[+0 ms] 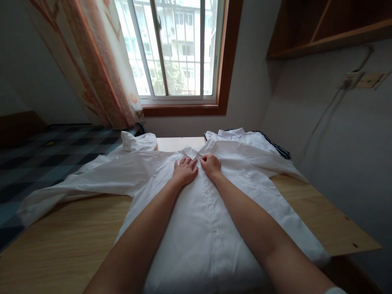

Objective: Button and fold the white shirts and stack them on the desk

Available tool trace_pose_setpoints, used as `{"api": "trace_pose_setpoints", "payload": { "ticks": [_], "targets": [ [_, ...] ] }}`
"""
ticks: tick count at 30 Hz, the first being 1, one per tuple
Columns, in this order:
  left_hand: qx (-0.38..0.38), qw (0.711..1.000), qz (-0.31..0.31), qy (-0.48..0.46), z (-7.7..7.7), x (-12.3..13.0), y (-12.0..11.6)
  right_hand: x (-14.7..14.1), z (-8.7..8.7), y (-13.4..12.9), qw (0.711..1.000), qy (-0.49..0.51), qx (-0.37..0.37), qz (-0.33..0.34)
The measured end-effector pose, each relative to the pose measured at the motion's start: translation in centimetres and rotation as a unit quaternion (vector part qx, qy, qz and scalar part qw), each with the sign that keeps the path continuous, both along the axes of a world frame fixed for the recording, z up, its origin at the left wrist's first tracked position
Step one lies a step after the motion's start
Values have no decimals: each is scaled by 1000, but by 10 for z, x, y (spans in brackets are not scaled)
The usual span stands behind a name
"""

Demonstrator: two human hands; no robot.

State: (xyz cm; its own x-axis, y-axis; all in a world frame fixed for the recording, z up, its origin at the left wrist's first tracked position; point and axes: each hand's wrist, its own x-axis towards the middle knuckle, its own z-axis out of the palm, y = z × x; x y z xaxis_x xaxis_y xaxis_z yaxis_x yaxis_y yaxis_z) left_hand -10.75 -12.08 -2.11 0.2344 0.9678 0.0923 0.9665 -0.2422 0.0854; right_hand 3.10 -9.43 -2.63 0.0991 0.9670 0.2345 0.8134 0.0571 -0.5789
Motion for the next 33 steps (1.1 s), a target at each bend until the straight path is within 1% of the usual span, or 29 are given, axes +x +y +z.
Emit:
{"api": "trace_pose_setpoints", "payload": {
  "ticks": [4,8,12,15,19,22,24,27,30,33],
  "targets": [
    [-28,999,-10,20,1,-1,2,-4,0,1,1000,2,7,-5],
    [-28,999,-12,18,2,2,3,-9,3,2,1000,5,2,-4],
    [-29,1000,2,9,2,5,2,-11,3,0,1000,-25,-9,3],
    [-33,999,4,5,2,3,1,-8,2,-2,999,-48,10,14],
    [-26,1000,10,-2,1,0,0,5,2,-2,996,-45,31,65],
    [18,1000,13,-10,0,-1,-1,14,1,0,993,-23,26,109],
    [58,998,1,-15,0,-2,-3,16,0,0,993,-26,19,117],
    [96,994,-55,-24,1,-4,-8,12,-1,-4,993,-57,26,95],
    [80,991,-110,-18,-1,-5,-11,8,-2,-10,990,-102,58,72],
    [47,992,-118,-4,-5,-6,-12,7,-1,-15,981,-147,101,82]
  ]
}}
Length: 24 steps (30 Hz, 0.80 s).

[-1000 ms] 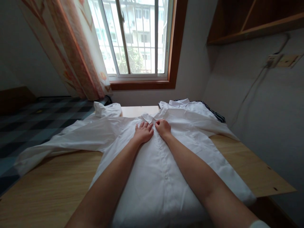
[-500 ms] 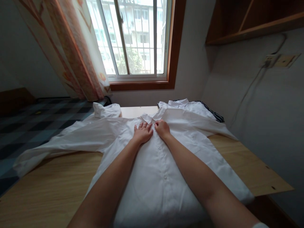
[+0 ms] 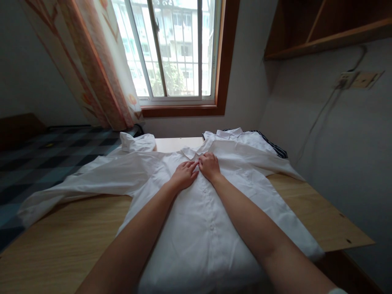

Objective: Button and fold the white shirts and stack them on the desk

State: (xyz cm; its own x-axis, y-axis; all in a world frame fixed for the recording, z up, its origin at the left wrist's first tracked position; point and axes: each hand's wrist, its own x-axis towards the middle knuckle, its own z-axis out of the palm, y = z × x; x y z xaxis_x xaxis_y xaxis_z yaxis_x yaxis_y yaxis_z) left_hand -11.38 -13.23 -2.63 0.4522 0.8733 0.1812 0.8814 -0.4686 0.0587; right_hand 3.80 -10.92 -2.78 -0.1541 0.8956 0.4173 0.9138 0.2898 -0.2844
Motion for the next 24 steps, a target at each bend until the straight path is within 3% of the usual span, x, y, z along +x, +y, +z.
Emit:
{"api": "trace_pose_setpoints", "payload": {
  "ticks": [4,24],
  "targets": [
    [-15,1000,17,2,-6,-1,3,1,0,1,998,-32,0,46],
    [-39,999,29,13,-2,2,0,-4,-6,17,993,-52,-95,40]
  ]
}}
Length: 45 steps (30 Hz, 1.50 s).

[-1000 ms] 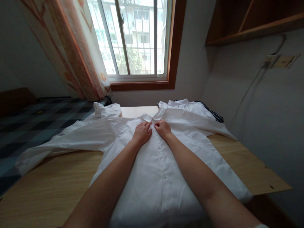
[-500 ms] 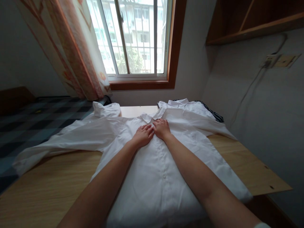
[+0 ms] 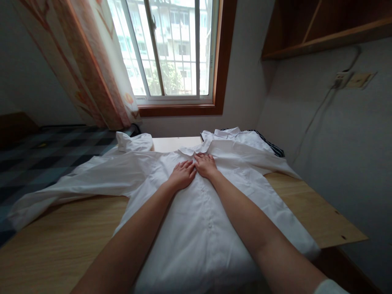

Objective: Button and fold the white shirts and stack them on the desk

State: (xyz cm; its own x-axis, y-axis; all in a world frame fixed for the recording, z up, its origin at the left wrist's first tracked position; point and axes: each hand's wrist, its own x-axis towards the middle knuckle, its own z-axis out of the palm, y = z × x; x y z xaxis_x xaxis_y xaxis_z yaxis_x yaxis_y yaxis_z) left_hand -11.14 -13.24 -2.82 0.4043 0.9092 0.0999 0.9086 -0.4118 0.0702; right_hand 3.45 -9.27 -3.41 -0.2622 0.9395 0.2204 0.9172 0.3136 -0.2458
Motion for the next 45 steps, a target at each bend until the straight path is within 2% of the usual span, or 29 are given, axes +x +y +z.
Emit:
{"api": "trace_pose_setpoints", "payload": {
  "ticks": [3,6,8,13,16,20,28,39,42,45],
  "targets": [
    [-13,1000,16,1,3,2,-2,2,1,1,1000,9,3,-4],
    [-39,999,27,3,7,2,-3,11,6,0,999,27,12,31],
    [-51,998,29,3,9,3,-4,20,10,0,998,49,17,32],
    [-59,998,33,4,10,3,-5,39,12,4,988,68,77,-116],
    [-61,998,32,3,11,4,-6,47,5,10,981,57,42,-179],
    [-61,998,30,3,12,5,-7,64,-3,22,984,33,-22,-172],
    [-69,997,33,8,13,4,-7,101,-8,40,987,-2,-3,-158],
    [-68,997,36,0,12,4,-8,112,-15,47,960,-27,19,-278],
    [-67,997,37,1,11,4,-7,124,-13,46,966,-38,23,-254],
    [-67,997,39,3,12,4,-8,148,-11,42,980,-67,40,-185]
  ]
}}
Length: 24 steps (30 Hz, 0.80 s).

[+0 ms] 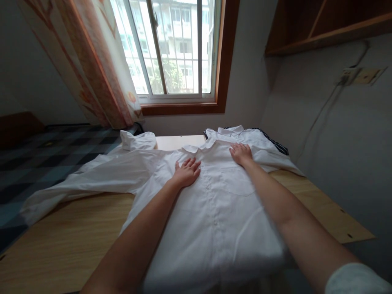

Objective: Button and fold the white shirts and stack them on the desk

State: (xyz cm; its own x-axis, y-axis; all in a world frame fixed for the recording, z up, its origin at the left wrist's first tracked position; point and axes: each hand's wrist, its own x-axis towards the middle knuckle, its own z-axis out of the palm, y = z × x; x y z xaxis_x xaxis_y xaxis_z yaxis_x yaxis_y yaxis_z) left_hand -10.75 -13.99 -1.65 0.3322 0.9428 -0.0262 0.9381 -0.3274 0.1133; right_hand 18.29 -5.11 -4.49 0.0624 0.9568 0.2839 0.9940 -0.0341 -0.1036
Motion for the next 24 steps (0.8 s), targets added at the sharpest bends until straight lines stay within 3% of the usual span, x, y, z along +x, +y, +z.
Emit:
{"api": "trace_pose_setpoints", "payload": {
  "ticks": [4,7,11,15,17,20,24],
  "targets": [
    [-4,1000,2,4,2,1,0,36,3,-11,994,-34,20,100],
    [-8,1000,1,4,3,2,1,42,11,-19,992,-41,33,111],
    [-18,1000,-2,8,3,0,3,-5,26,-37,996,14,80,22],
    [-11,1000,-4,5,0,-1,6,-85,20,-71,988,45,45,140],
    [-4,1000,-6,0,-2,-2,8,-115,10,-87,988,38,16,151],
    [3,1000,-2,-8,-3,-1,8,-134,-2,-100,991,34,-8,128],
    [15,1000,-5,-19,-5,-1,8,-132,-2,-101,991,30,-25,130]
  ]
}}
